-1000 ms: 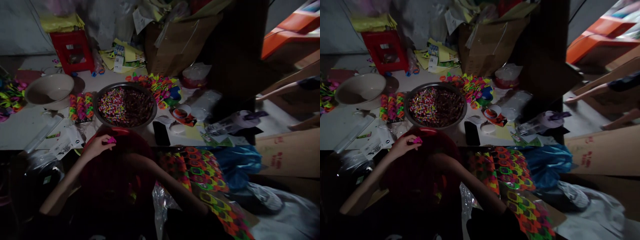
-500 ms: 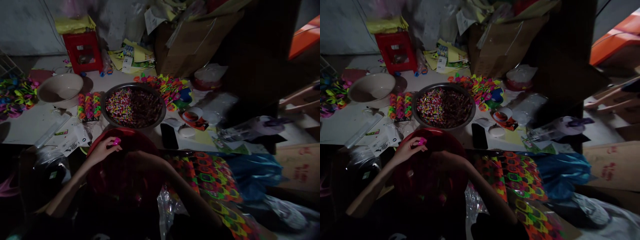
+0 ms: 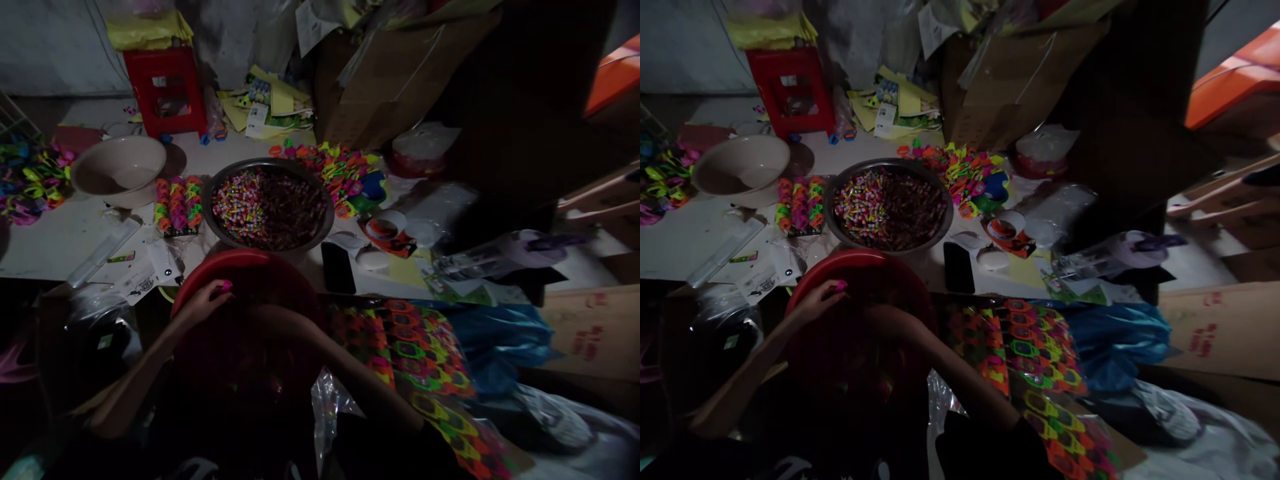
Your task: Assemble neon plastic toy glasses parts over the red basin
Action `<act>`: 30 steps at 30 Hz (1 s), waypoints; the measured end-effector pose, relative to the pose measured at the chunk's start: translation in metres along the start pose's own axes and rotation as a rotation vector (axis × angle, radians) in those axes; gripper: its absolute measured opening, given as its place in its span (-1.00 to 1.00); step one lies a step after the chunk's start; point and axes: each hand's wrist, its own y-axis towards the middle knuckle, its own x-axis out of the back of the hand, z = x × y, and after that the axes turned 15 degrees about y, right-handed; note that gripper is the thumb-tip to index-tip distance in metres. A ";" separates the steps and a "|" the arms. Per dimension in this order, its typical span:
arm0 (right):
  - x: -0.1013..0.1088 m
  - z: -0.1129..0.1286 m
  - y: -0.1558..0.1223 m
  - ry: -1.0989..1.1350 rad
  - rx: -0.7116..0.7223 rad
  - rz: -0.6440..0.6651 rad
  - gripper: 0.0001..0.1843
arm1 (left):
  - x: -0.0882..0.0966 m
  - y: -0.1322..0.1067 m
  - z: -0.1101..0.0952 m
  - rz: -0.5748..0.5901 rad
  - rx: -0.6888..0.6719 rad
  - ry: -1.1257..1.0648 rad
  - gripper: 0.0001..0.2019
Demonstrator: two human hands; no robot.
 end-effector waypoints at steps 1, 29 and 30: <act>0.003 0.000 -0.003 0.019 -0.009 -0.029 -0.75 | 0.000 -0.003 0.001 -0.004 0.005 0.003 -0.68; 0.022 0.048 -0.035 0.765 0.073 -0.713 -0.61 | -0.015 -0.033 -0.050 -0.272 -0.112 -0.141 -0.65; 0.020 0.050 -0.035 0.822 0.082 -0.708 -0.59 | -0.016 -0.035 -0.055 -0.284 -0.124 -0.137 -0.66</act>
